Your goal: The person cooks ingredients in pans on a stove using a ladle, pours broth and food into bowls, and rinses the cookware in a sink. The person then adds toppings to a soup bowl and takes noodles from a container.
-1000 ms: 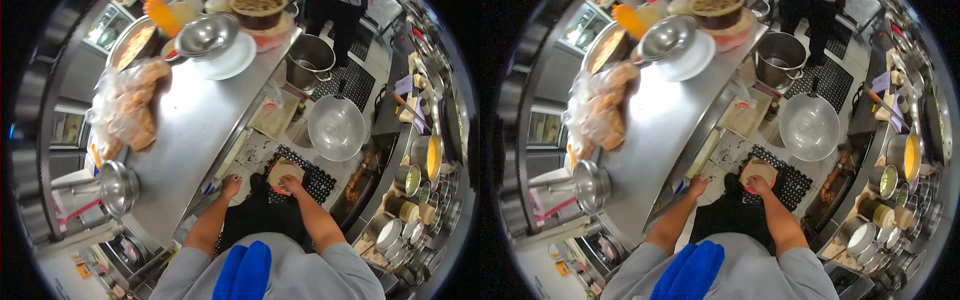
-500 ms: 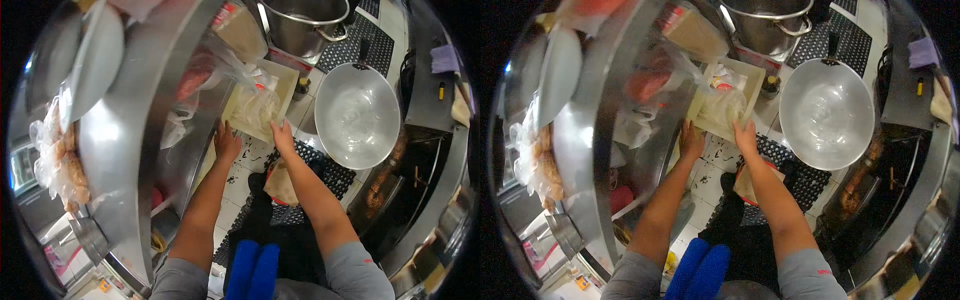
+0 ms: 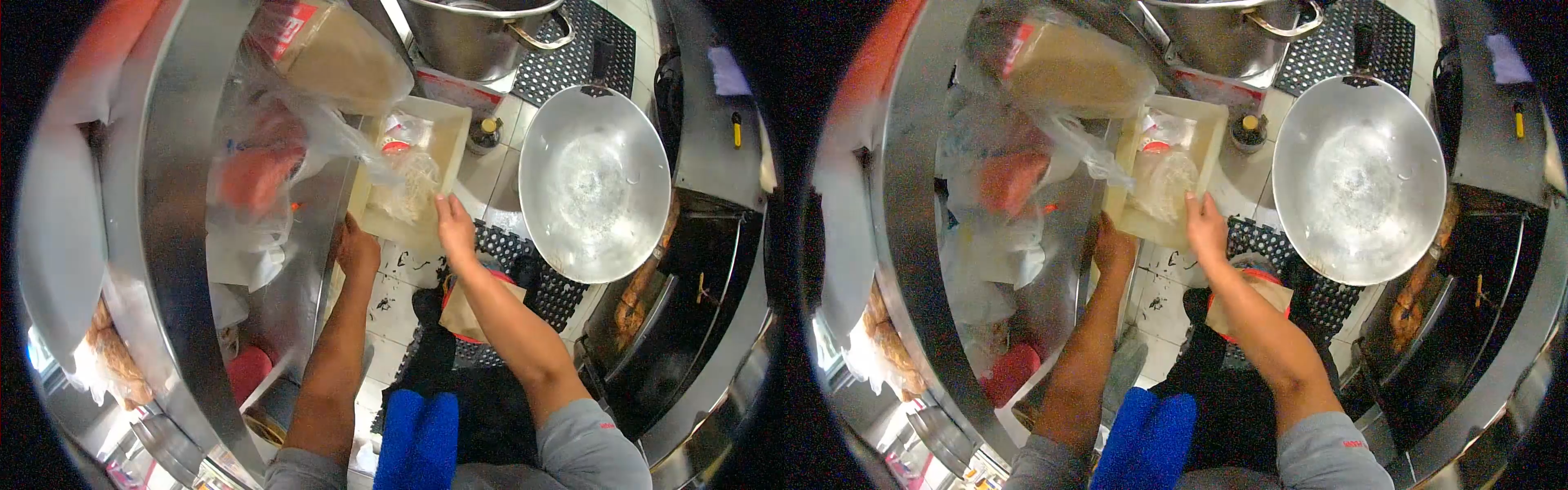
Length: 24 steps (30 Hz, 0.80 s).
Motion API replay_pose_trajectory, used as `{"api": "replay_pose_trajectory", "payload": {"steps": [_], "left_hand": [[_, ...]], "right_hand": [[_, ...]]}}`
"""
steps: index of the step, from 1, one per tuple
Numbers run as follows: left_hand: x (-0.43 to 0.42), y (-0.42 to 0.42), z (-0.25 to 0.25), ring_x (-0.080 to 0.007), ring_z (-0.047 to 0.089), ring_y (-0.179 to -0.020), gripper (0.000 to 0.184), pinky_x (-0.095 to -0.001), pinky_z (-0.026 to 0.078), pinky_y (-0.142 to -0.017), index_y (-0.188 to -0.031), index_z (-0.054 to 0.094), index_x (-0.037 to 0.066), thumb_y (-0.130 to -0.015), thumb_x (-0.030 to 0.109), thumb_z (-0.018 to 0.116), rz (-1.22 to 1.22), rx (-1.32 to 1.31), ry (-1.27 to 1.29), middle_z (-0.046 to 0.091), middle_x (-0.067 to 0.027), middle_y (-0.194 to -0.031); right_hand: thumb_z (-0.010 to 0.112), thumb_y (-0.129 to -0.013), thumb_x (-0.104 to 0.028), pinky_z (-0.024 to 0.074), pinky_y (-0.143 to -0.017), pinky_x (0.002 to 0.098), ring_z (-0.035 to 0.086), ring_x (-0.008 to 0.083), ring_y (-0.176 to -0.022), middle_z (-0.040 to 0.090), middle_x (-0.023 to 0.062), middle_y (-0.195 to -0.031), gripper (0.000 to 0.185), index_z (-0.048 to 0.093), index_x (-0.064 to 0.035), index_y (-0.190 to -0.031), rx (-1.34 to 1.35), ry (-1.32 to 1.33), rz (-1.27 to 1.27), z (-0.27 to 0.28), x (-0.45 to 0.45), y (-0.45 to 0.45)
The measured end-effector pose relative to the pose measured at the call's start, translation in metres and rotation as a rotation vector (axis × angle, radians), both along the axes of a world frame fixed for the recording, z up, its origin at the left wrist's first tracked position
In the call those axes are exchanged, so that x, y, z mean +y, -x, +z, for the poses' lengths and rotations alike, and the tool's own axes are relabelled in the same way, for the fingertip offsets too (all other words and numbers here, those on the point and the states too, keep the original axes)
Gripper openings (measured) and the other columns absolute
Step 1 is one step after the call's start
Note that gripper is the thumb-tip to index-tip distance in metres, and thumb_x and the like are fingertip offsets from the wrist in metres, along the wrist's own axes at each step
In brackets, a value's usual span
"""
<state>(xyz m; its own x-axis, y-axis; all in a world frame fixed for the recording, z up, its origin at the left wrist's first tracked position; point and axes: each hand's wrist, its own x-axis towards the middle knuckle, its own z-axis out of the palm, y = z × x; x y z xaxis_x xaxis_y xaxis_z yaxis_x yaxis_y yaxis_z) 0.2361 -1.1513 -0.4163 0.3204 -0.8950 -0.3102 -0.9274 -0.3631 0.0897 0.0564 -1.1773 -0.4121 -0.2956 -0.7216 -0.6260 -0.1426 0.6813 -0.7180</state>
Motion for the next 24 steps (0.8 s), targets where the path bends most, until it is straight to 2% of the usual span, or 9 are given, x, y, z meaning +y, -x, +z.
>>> {"api": "replay_pose_trajectory", "payload": {"steps": [8, 14, 16, 18, 19, 20, 21, 22, 24], "left_hand": [[0.006, -0.009, -0.011, -0.0399, 0.044, -0.115, 0.058, -0.0415, 0.037, -0.096, -0.129, 0.033, -0.007, -0.077, 0.010, 0.050, -0.065, -0.021, 0.063, 0.042, -0.0272, -0.126], [0.004, -0.011, -0.014, -0.0401, 0.047, -0.110, 0.056, -0.0431, 0.040, -0.093, -0.132, 0.032, -0.003, -0.079, 0.011, 0.047, -0.034, 0.005, 0.070, 0.045, -0.0251, -0.125], [0.007, -0.003, 0.006, -0.0354, 0.030, -0.125, 0.064, -0.0470, 0.028, -0.100, -0.138, 0.022, 0.002, -0.080, 0.014, 0.045, 0.064, 0.104, -0.172, 0.025, -0.0203, -0.139], [0.027, 0.017, 0.031, -0.0279, 0.002, -0.137, 0.071, -0.0517, 0.009, -0.107, -0.142, 0.010, 0.007, -0.081, 0.020, 0.043, 0.053, 0.122, -0.388, -0.002, -0.0118, -0.149], [0.037, 0.043, 0.072, -0.0288, 0.006, -0.137, 0.070, -0.0518, 0.009, -0.108, -0.142, 0.012, 0.006, -0.081, 0.023, 0.043, 0.117, 0.259, -0.427, 0.003, -0.0127, -0.149], [0.062, 0.056, 0.079, -0.0299, 0.008, -0.136, 0.071, -0.0501, 0.014, -0.107, -0.141, 0.016, 0.005, -0.080, 0.025, 0.047, -0.052, 0.293, -0.543, 0.002, -0.0144, -0.148], [0.093, 0.065, 0.069, -0.0311, 0.010, -0.136, 0.072, -0.0484, 0.019, -0.107, -0.139, 0.020, 0.003, -0.078, 0.026, 0.051, -0.224, 0.315, -0.659, 0.001, -0.0161, -0.148], [0.128, 0.072, 0.045, -0.0334, 0.031, -0.127, 0.062, -0.0427, 0.033, -0.101, -0.131, 0.037, 0.003, -0.077, 0.029, 0.053, -0.320, 0.348, -0.540, 0.026, -0.0209, -0.141], [0.169, 0.098, 0.066, -0.0336, 0.058, -0.096, 0.035, -0.0417, 0.046, -0.086, -0.103, 0.061, 0.002, -0.083, 0.026, 0.045, -0.458, 0.714, -0.518, 0.062, -0.0179, -0.101]], "right_hand": [[0.046, -0.090, -0.036, 0.0385, -0.093, 0.0334, 0.052, 0.0314, -0.110, 0.055, 0.0229, -0.114, 0.051, 0.049, 0.0058, -0.118, -0.361, -0.077, 0.171, -0.015, -0.041, -0.068], [0.022, -0.091, -0.053, 0.0272, -0.103, 0.0354, 0.041, 0.0335, -0.121, 0.046, 0.0240, -0.126, 0.069, 0.047, 0.0039, -0.122, -0.243, -0.002, 0.578, -0.046, 0.018, -0.043], [0.026, -0.093, -0.047, 0.0325, -0.099, 0.0376, 0.045, 0.0331, -0.117, 0.049, 0.0225, -0.123, 0.059, 0.046, -0.0020, -0.125, -0.067, 0.045, 0.640, -0.090, 0.125, -0.016], [0.038, -0.090, -0.033, 0.0421, -0.084, 0.0453, 0.057, 0.0322, -0.093, 0.061, 0.0169, -0.099, 0.038, 0.057, -0.0046, -0.108, 0.142, 0.303, 1.133, -0.147, 0.230, 0.031], [0.042, -0.089, -0.031, 0.0439, -0.080, 0.0435, 0.058, 0.0323, -0.087, 0.061, 0.0186, -0.090, 0.033, 0.061, -0.0048, -0.095, -0.047, 0.120, 0.833, -0.173, 0.304, 0.060], [0.046, -0.088, -0.036, 0.0462, -0.071, 0.0416, 0.059, 0.0295, -0.080, 0.063, 0.0161, -0.086, 0.035, 0.063, -0.0059, -0.089, 0.107, 0.356, 1.545, -0.098, 0.287, 0.091], [0.050, -0.087, -0.035, 0.0442, -0.061, 0.0377, 0.059, 0.0244, -0.073, 0.062, 0.0111, -0.081, 0.032, 0.062, -0.0061, -0.092, -0.281, -0.112, 0.948, -0.038, 0.296, 0.104], [0.054, -0.086, -0.035, 0.0423, -0.050, 0.0339, 0.058, 0.0194, -0.065, 0.062, 0.0061, -0.076, 0.030, 0.061, -0.0064, -0.095, -0.629, -0.530, 0.284, 0.014, 0.308, 0.111], [0.054, -0.086, -0.030, 0.0434, -0.048, 0.0284, 0.059, 0.0178, -0.065, 0.062, 0.0079, -0.080, 0.027, 0.060, -0.0057, -0.099, -0.488, -0.513, 0.517, 0.086, 0.291, 0.130]]}}
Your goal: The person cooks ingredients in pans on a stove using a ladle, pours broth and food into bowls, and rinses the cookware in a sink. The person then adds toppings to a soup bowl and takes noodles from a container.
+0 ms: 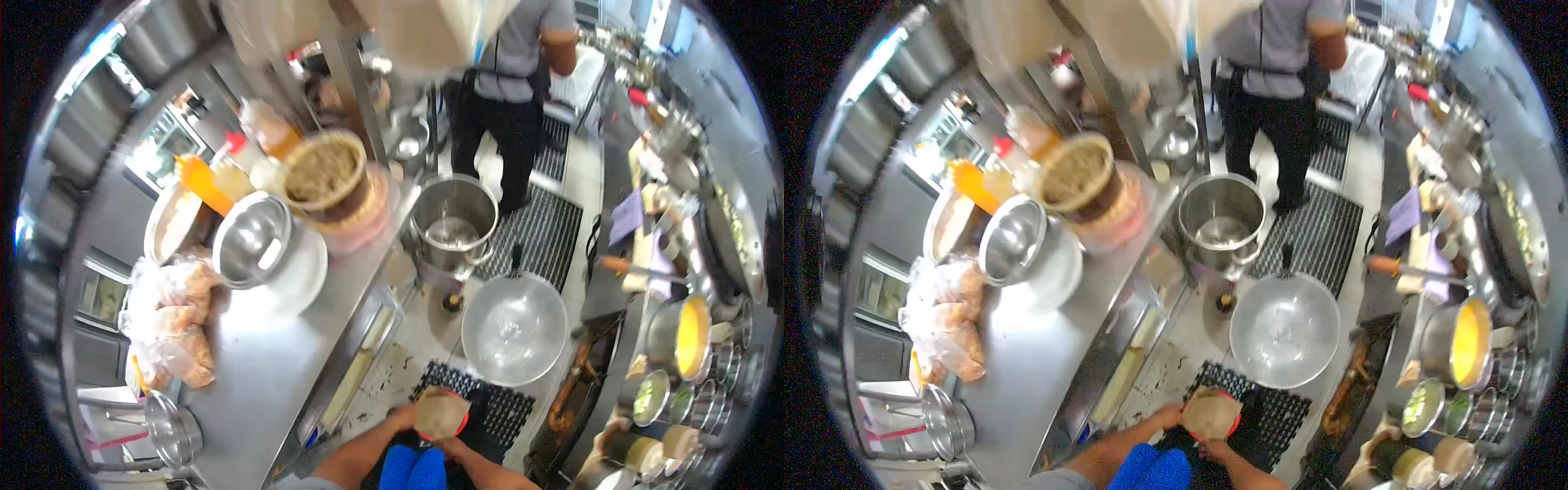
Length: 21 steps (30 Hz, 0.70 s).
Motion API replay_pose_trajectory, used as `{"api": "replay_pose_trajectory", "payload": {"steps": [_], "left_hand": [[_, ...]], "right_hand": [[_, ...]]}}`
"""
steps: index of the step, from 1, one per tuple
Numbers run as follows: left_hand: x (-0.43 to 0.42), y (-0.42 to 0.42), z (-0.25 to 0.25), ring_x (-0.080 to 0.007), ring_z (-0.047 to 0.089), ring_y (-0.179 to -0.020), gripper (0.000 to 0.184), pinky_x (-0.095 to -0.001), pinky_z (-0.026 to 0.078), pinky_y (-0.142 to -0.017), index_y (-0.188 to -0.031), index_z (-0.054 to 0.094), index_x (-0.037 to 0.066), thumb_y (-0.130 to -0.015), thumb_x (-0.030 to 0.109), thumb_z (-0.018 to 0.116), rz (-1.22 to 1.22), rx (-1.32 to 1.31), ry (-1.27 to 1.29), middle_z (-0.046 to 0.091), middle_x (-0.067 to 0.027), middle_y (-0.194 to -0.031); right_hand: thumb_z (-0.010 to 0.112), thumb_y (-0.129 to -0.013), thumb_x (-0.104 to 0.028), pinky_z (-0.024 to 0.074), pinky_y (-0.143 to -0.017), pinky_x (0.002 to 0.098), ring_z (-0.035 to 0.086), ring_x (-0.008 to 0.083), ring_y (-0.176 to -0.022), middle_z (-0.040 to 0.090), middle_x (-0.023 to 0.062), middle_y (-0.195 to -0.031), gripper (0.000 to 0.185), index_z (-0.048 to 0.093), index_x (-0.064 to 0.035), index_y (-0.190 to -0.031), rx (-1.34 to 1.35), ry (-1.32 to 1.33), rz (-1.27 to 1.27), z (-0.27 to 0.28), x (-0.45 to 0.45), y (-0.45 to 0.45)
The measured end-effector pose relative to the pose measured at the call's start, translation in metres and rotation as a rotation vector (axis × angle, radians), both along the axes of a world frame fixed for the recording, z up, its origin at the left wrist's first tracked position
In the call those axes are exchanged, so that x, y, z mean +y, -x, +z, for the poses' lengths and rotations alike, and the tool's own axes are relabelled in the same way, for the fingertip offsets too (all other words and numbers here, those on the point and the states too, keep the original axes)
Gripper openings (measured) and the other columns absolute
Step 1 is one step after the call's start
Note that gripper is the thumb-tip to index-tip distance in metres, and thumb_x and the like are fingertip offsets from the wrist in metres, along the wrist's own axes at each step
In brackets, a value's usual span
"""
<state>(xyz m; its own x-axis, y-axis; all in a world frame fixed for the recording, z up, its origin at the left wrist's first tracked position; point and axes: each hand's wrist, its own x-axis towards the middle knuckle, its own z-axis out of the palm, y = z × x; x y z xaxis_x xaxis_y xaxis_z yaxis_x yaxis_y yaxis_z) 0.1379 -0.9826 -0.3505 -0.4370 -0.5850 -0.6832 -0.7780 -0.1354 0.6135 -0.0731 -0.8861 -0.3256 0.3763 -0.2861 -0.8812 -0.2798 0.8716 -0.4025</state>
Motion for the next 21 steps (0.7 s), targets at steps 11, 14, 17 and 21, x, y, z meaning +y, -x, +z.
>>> {"api": "replay_pose_trajectory", "payload": {"steps": [11, 14, 17, 21], "left_hand": [[0.022, -0.042, 0.189, -0.0322, 0.050, -0.111, 0.039, -0.0390, 0.040, -0.093, -0.110, 0.055, -0.001, -0.088, 0.026, 0.037, -0.257, -0.328, 0.053, 0.053, -0.0199, -0.119], [0.059, -0.107, 0.156, -0.0350, 0.050, -0.108, 0.038, -0.0408, 0.038, -0.095, -0.104, 0.056, -0.002, -0.090, 0.027, 0.036, -0.231, -0.115, 0.467, 0.056, -0.0201, -0.110], [0.101, -0.160, 0.189, -0.0345, 0.053, -0.100, 0.032, -0.0432, 0.040, -0.090, -0.102, 0.056, 0.000, -0.090, 0.023, 0.037, -0.475, -0.098, 0.310, 0.058, -0.0185, -0.101], [0.155, -0.209, 0.292, -0.0306, 0.054, -0.098, 0.030, -0.0400, 0.042, -0.087, -0.106, 0.055, 0.003, -0.089, 0.022, 0.041, -1.097, -0.225, 0.379, 0.057, -0.0153, -0.105]], "right_hand": [[0.050, -0.086, -0.025, 0.0476, -0.060, 0.0295, 0.061, 0.0201, -0.083, 0.062, 0.0105, -0.100, 0.033, 0.052, -0.0051, -0.112, -0.128, 0.415, -0.131, 0.086, -0.236, 0.065], [0.049, -0.086, -0.025, 0.0475, -0.065, 0.0321, 0.062, 0.0212, -0.082, 0.062, 0.0113, -0.100, 0.032, 0.053, -0.0053, -0.111, -0.083, 0.526, -0.049, 0.186, -0.247, 0.064], [0.045, -0.089, -0.025, 0.0478, -0.068, 0.0347, 0.062, 0.0224, -0.083, 0.062, 0.0123, -0.101, 0.031, 0.050, -0.0047, -0.112, 0.022, 0.508, 0.014, 0.219, -0.240, 0.056], [0.044, -0.090, -0.025, 0.0489, -0.067, 0.0335, 0.062, 0.0242, -0.082, 0.063, 0.0132, -0.096, 0.029, 0.051, -0.0026, -0.106, -0.009, 0.400, -0.086, 0.193, -0.168, 0.053]]}}
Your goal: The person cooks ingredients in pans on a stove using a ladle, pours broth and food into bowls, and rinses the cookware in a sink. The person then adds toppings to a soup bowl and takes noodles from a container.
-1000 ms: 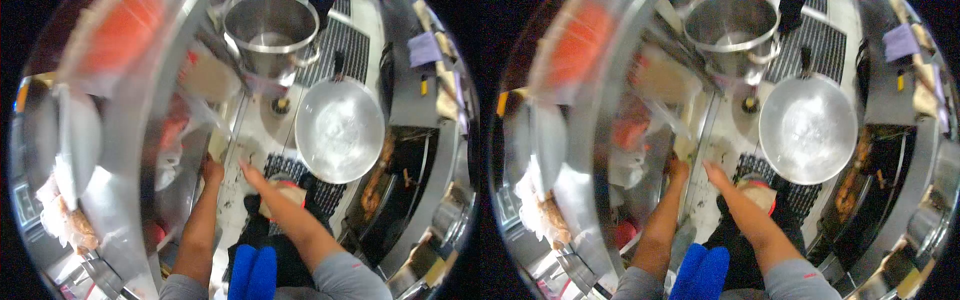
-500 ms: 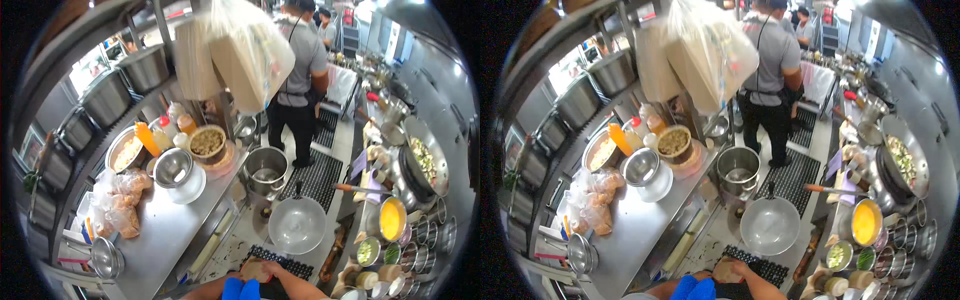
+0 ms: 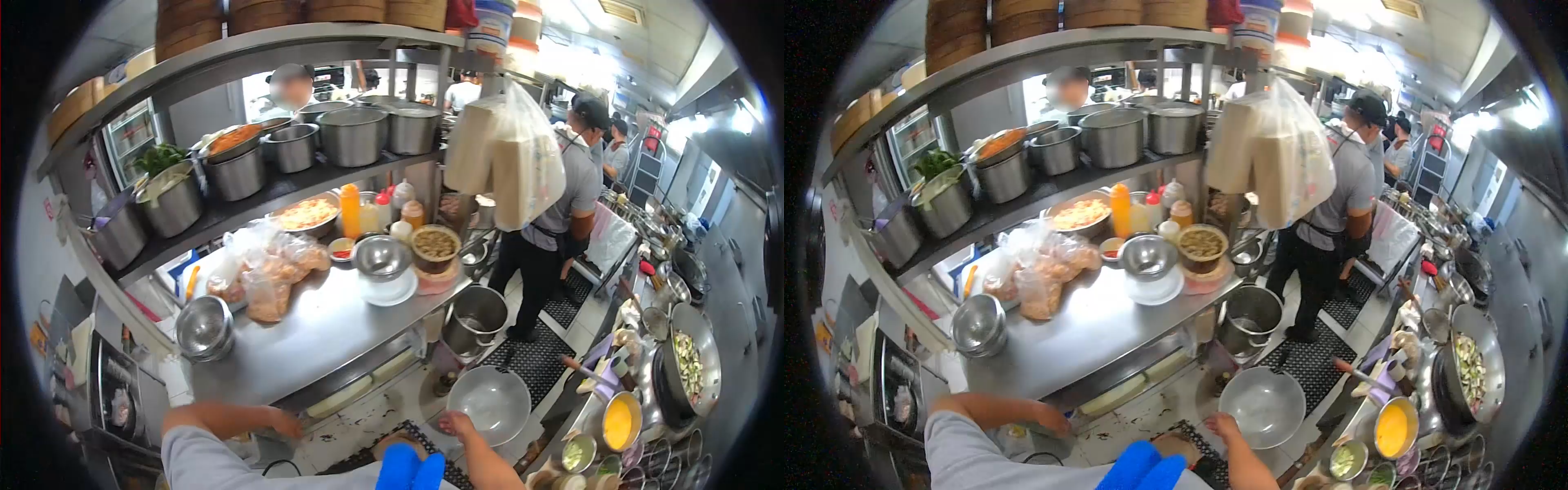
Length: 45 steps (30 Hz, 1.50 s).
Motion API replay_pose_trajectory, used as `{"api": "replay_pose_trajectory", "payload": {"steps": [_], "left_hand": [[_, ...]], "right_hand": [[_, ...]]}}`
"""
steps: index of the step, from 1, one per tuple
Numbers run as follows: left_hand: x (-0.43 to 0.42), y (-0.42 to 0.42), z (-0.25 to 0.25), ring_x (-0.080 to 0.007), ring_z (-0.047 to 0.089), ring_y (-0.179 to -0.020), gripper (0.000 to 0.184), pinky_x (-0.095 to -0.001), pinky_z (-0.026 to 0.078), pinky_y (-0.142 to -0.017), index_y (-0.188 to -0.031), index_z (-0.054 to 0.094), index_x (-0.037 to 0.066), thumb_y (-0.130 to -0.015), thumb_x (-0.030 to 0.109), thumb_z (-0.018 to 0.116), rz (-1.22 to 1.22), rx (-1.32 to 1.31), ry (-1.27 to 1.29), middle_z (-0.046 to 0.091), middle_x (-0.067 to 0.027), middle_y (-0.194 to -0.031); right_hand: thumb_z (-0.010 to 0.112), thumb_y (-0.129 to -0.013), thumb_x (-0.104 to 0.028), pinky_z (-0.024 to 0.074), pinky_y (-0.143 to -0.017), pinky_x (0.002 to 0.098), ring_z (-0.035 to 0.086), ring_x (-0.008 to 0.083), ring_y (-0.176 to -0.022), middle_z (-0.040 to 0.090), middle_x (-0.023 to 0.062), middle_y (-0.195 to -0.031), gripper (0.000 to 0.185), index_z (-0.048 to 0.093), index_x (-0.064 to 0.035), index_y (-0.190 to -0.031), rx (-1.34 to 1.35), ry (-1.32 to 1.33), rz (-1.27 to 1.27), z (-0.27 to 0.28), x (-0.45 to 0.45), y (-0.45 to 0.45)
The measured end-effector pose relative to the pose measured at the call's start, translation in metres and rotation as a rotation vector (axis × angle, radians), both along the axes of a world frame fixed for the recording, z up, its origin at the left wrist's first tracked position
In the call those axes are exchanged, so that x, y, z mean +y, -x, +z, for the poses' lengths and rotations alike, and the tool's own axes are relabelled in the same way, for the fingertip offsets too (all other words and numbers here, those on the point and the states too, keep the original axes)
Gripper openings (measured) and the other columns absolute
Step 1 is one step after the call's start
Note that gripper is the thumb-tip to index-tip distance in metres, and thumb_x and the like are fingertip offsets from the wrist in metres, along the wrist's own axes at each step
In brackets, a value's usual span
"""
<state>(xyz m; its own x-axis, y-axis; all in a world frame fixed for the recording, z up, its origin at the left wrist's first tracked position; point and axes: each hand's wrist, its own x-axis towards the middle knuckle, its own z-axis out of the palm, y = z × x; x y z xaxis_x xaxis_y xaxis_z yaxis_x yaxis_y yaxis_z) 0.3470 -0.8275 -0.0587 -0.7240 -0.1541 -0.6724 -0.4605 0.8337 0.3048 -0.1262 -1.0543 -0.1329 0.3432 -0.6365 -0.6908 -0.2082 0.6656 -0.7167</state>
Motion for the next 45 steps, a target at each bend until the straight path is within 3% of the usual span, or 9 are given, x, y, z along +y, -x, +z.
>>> {"api": "replay_pose_trajectory", "payload": {"steps": [2, 6, 8, 17, 21, 22, 25, 33, 45], "left_hand": [[0.033, -0.037, -0.006, -0.0290, 0.056, -0.095, 0.030, -0.0385, 0.043, -0.086, -0.107, 0.054, 0.002, -0.089, 0.021, 0.041, 0.073, 0.019, -0.026, 0.057, -0.0155, -0.104], [0.072, -0.001, 0.051, -0.0199, 0.058, -0.097, 0.042, -0.0321, 0.044, -0.085, -0.118, 0.053, 0.005, -0.088, 0.034, 0.049, 1.686, 0.431, -0.048, 0.060, -0.0118, -0.110], [0.097, 0.002, 0.044, -0.0238, 0.055, -0.105, 0.040, -0.0311, 0.043, -0.087, -0.114, 0.055, 0.005, -0.087, 0.035, 0.050, 1.886, 0.809, -0.179, 0.059, -0.0128, -0.112], [0.122, -0.041, 0.161, -0.0310, 0.054, -0.097, 0.032, -0.0378, 0.042, -0.085, -0.112, 0.054, 0.003, -0.083, 0.015, 0.055, 1.727, 0.943, 0.543, 0.058, -0.0176, -0.103], [0.150, -0.093, 0.225, -0.0279, 0.047, -0.105, 0.031, -0.0376, 0.037, -0.091, -0.113, 0.047, -0.002, -0.087, 0.015, 0.049, 1.686, 1.136, 1.384, 0.047, -0.0167, -0.116], [0.160, -0.111, 0.237, -0.0272, 0.045, -0.108, 0.034, -0.0378, 0.036, -0.094, -0.116, 0.044, -0.003, -0.090, 0.019, 0.048, 1.709, 1.176, 1.562, 0.045, -0.0167, -0.119], [0.165, -0.132, 0.292, -0.0265, 0.043, -0.113, 0.046, -0.0381, 0.034, -0.097, -0.124, 0.037, -0.006, -0.089, 0.021, 0.050, 1.753, 1.466, 1.866, 0.043, -0.0203, -0.122], [0.158, -0.216, 0.269, -0.0225, 0.049, -0.108, 0.047, -0.0339, 0.039, -0.093, -0.124, 0.040, -0.007, -0.086, 0.018, 0.053, 2.002, 1.437, 1.249, 0.047, -0.0165, -0.123], [0.183, -0.103, 0.270, -0.0246, 0.054, -0.104, 0.041, -0.0364, 0.043, -0.090, -0.126, 0.038, -0.003, -0.087, 0.011, 0.041, 1.962, 1.734, 0.740, 0.051, -0.0174, -0.118]], "right_hand": [[0.044, -0.090, -0.024, 0.0497, -0.066, 0.0328, 0.062, 0.0259, -0.080, 0.063, 0.0145, -0.093, 0.028, 0.052, -0.0023, -0.104, -0.062, -0.152, -0.127, -0.043, 0.043, 0.000], [0.045, -0.089, -0.035, 0.0499, -0.060, 0.0352, 0.062, 0.0264, -0.077, 0.063, 0.0138, -0.090, 0.036, 0.057, -0.0059, -0.105, 0.055, -0.214, -0.021, -0.162, 0.142, 0.037], [0.046, -0.088, -0.039, 0.0492, -0.059, 0.0351, 0.062, 0.0246, -0.077, 0.064, 0.0130, -0.088, 0.037, 0.062, -0.0071, -0.099, 0.351, -0.191, 0.030, -0.139, 0.200, 0.035], [0.046, -0.086, -0.039, 0.0474, -0.068, 0.0381, 0.062, 0.0266, -0.081, 0.064, 0.0160, -0.089, 0.038, 0.065, -0.0062, -0.087, 0.536, 0.558, 0.679, -0.113, 0.211, -0.099], [0.046, -0.085, -0.039, 0.0466, -0.072, 0.0395, 0.062, 0.0275, -0.083, 0.064, 0.0174, -0.090, 0.039, 0.067, -0.0058, -0.081, 0.620, 0.738, 0.556, -0.093, 0.224, -0.157], [0.046, -0.084, -0.037, 0.0454, -0.075, 0.0405, 0.060, 0.0323, -0.087, 0.063, 0.0175, -0.091, 0.035, 0.065, -0.0066, -0.085, 0.491, 1.145, 0.561, -0.057, 0.231, -0.163], [0.050, -0.084, -0.034, 0.0465, -0.072, 0.0395, 0.060, 0.0313, -0.084, 0.062, 0.0155, -0.084, 0.031, 0.061, -0.0048, -0.087, 0.470, 0.890, 0.473, 0.039, 0.277, -0.172], [0.053, -0.085, -0.031, 0.0465, -0.049, 0.0257, 0.060, 0.0141, -0.063, 0.064, 0.0075, -0.085, 0.028, 0.060, -0.0051, -0.094, 0.274, -0.169, 0.018, 0.027, 0.402, -0.068], [0.050, -0.086, -0.023, 0.0442, -0.048, 0.0258, 0.058, 0.0139, -0.058, 0.062, 0.0063, -0.070, 0.020, 0.058, -0.0055, -0.079, 0.176, -0.225, -0.138, -0.045, 0.467, -0.010]]}}
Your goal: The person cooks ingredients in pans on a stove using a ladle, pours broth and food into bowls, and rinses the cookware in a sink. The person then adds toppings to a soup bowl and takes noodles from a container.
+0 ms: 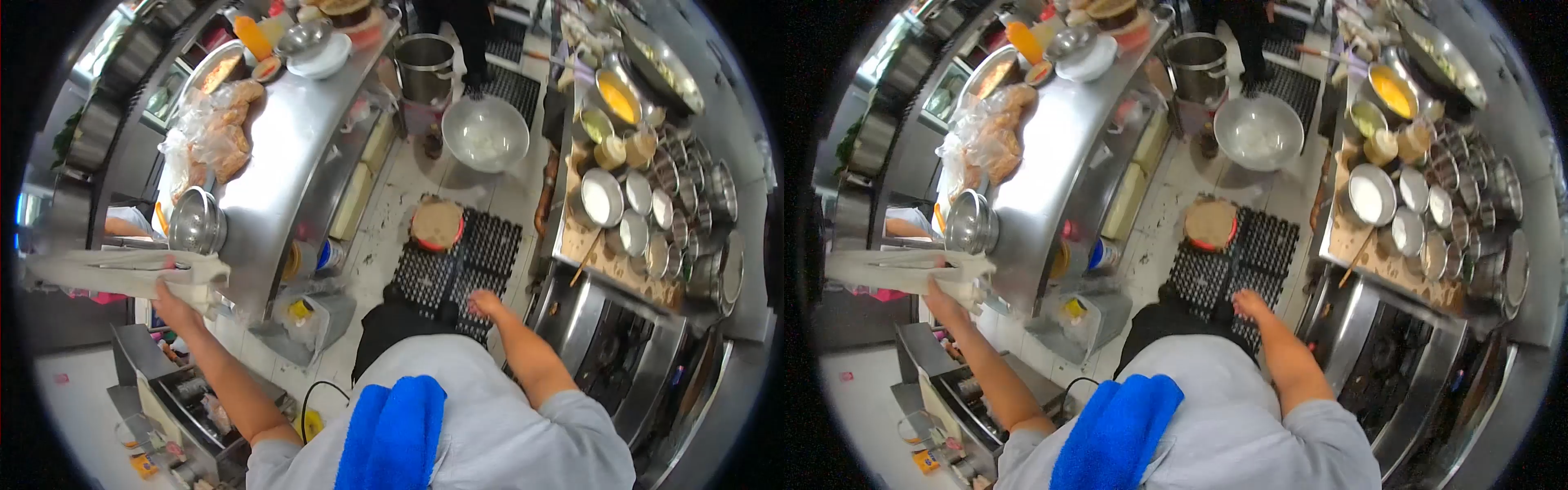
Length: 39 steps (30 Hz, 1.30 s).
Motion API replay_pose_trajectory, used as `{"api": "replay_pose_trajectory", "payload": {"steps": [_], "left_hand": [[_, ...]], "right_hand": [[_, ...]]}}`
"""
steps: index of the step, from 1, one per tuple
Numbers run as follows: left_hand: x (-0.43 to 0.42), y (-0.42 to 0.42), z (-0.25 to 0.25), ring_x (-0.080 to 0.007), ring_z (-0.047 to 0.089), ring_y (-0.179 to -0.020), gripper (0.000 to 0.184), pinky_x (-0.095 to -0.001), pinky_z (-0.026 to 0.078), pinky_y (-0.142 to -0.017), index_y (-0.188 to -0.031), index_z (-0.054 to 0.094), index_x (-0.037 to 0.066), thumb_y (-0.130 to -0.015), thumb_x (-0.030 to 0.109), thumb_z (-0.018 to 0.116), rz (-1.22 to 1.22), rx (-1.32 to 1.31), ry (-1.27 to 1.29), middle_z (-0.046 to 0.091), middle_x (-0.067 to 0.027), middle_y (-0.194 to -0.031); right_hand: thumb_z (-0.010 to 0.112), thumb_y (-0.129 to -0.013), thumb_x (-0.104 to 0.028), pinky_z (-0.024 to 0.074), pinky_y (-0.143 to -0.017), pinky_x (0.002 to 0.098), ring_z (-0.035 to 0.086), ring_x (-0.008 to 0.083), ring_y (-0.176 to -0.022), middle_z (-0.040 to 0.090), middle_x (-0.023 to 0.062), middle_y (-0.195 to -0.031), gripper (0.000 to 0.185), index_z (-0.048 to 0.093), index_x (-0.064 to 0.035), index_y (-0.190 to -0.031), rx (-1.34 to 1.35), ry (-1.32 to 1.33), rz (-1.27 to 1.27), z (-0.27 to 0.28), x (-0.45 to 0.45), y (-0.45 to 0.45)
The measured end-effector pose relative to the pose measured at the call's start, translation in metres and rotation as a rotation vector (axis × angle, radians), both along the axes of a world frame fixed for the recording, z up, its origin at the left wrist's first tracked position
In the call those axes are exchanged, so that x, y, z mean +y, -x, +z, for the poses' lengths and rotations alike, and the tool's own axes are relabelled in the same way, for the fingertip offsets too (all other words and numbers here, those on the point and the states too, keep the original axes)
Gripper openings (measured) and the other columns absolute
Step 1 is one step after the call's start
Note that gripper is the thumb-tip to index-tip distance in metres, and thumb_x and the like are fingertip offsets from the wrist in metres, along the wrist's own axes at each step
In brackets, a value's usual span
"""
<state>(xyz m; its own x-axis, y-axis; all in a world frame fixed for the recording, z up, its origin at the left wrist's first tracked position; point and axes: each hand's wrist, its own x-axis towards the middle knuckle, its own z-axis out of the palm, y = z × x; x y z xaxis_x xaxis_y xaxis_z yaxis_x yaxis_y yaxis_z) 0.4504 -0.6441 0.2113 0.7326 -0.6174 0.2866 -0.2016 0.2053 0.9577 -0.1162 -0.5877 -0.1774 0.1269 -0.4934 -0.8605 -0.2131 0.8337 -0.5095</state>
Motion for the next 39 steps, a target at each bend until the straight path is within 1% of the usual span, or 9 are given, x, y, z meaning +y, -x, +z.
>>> {"api": "replay_pose_trajectory", "payload": {"steps": [4, 6, 12, 14, 16, 22, 32, 36, 39], "left_hand": [[-0.005, 0.009, -0.021, -0.0152, 0.054, -0.073, 0.039, -0.0287, 0.048, -0.061, -0.123, 0.039, -0.001, -0.086, 0.013, 0.044, 0.095, 0.152, 0.087, 0.053, -0.0085, -0.088], [-0.010, -0.014, -0.037, -0.0123, 0.049, -0.068, 0.038, -0.0282, 0.045, -0.058, -0.121, 0.040, -0.001, -0.086, 0.015, 0.045, 0.166, 0.206, 0.061, 0.050, -0.0082, -0.090], [-0.010, -0.035, -0.032, -0.0121, 0.050, -0.067, 0.040, -0.0253, 0.044, -0.057, -0.121, 0.040, -0.003, -0.085, 0.014, 0.047, 0.396, -0.210, 0.117, 0.045, -0.0117, -0.106], [-0.007, -0.052, -0.045, -0.0110, 0.052, -0.077, 0.039, -0.0229, 0.043, -0.059, -0.121, 0.043, -0.001, -0.086, 0.015, 0.049, 0.318, -0.063, 0.164, 0.055, -0.0093, -0.099], [-0.003, -0.040, -0.029, -0.0114, 0.053, -0.079, 0.032, -0.0237, 0.044, -0.063, -0.113, 0.050, -0.002, -0.088, 0.017, 0.049, -0.037, 0.165, 0.067, 0.056, -0.0085, -0.098], [-0.024, -0.046, -0.045, -0.0108, 0.052, -0.072, 0.032, -0.0246, 0.043, -0.062, -0.108, 0.055, -0.004, -0.090, 0.023, 0.048, -0.177, 0.246, 0.133, 0.058, -0.0065, -0.088], [-0.024, -0.071, -0.100, -0.0176, 0.056, -0.088, 0.036, -0.0296, 0.043, -0.079, -0.106, 0.054, -0.007, -0.091, 0.025, 0.049, 0.050, 0.121, 0.002, 0.061, -0.0126, -0.098], [-0.015, -0.054, -0.061, -0.0177, 0.056, -0.082, 0.036, -0.0300, 0.045, -0.074, -0.103, 0.054, -0.010, -0.093, 0.024, 0.047, 0.069, 0.081, 0.049, 0.061, -0.0136, -0.095], [-0.033, -0.050, -0.067, -0.0166, 0.056, -0.077, 0.040, -0.0298, 0.045, -0.070, -0.100, 0.055, -0.010, -0.094, 0.027, 0.045, 0.113, 0.078, 0.108, 0.061, -0.0130, -0.092]], "right_hand": [[0.045, -0.084, -0.018, 0.0411, -0.043, 0.0276, 0.053, 0.0151, -0.049, 0.060, 0.0074, -0.063, 0.022, 0.058, -0.0048, -0.072, -0.050, 0.158, 0.053, 0.023, 0.005, 0.010], [0.048, -0.084, -0.021, 0.0412, -0.043, 0.0272, 0.052, 0.0146, -0.047, 0.059, 0.0065, -0.062, 0.022, 0.059, -0.0057, -0.072, -0.020, 0.078, -0.006, -0.018, 0.011, 0.026], [0.049, -0.085, -0.024, 0.0438, -0.044, 0.0279, 0.059, 0.0147, -0.054, 0.063, 0.0057, -0.071, 0.023, 0.060, -0.0040, -0.080, 0.271, 0.083, 0.214, 0.012, -0.009, 0.006], [0.050, -0.085, -0.023, 0.0441, -0.043, 0.0281, 0.059, 0.0147, -0.054, 0.064, 0.0064, -0.072, 0.022, 0.059, -0.0031, -0.081, 0.325, 0.102, 0.308, 0.027, -0.023, -0.022], [0.051, -0.085, -0.022, 0.0447, -0.043, 0.0277, 0.059, 0.0145, -0.054, 0.063, 0.0067, -0.071, 0.021, 0.059, -0.0027, -0.081, 0.270, 0.193, 0.077, 0.053, -0.035, -0.052], [0.052, -0.086, -0.026, 0.0459, -0.047, 0.0269, 0.060, 0.0135, -0.059, 0.064, 0.0061, -0.078, 0.024, 0.061, -0.0042, -0.088, 0.318, 0.276, 0.136, 0.050, -0.056, -0.089], [0.054, -0.085, -0.028, 0.0461, -0.049, 0.0272, 0.059, 0.0135, -0.059, 0.063, 0.0035, -0.076, 0.023, 0.063, -0.0072, -0.089, 0.377, 0.184, 0.208, 0.054, -0.077, -0.097], [0.055, -0.084, -0.026, 0.0438, -0.043, 0.0266, 0.056, 0.0129, -0.055, 0.061, 0.0022, -0.071, 0.020, 0.062, -0.0073, -0.083, 0.317, 0.145, 0.467, 0.028, -0.101, -0.097], [0.052, -0.086, -0.025, 0.0432, -0.042, 0.0273, 0.055, 0.0134, -0.052, 0.059, 0.0029, -0.067, 0.021, 0.062, -0.0074, -0.079, 0.283, 0.210, 0.292, 0.012, -0.105, -0.103]]}}
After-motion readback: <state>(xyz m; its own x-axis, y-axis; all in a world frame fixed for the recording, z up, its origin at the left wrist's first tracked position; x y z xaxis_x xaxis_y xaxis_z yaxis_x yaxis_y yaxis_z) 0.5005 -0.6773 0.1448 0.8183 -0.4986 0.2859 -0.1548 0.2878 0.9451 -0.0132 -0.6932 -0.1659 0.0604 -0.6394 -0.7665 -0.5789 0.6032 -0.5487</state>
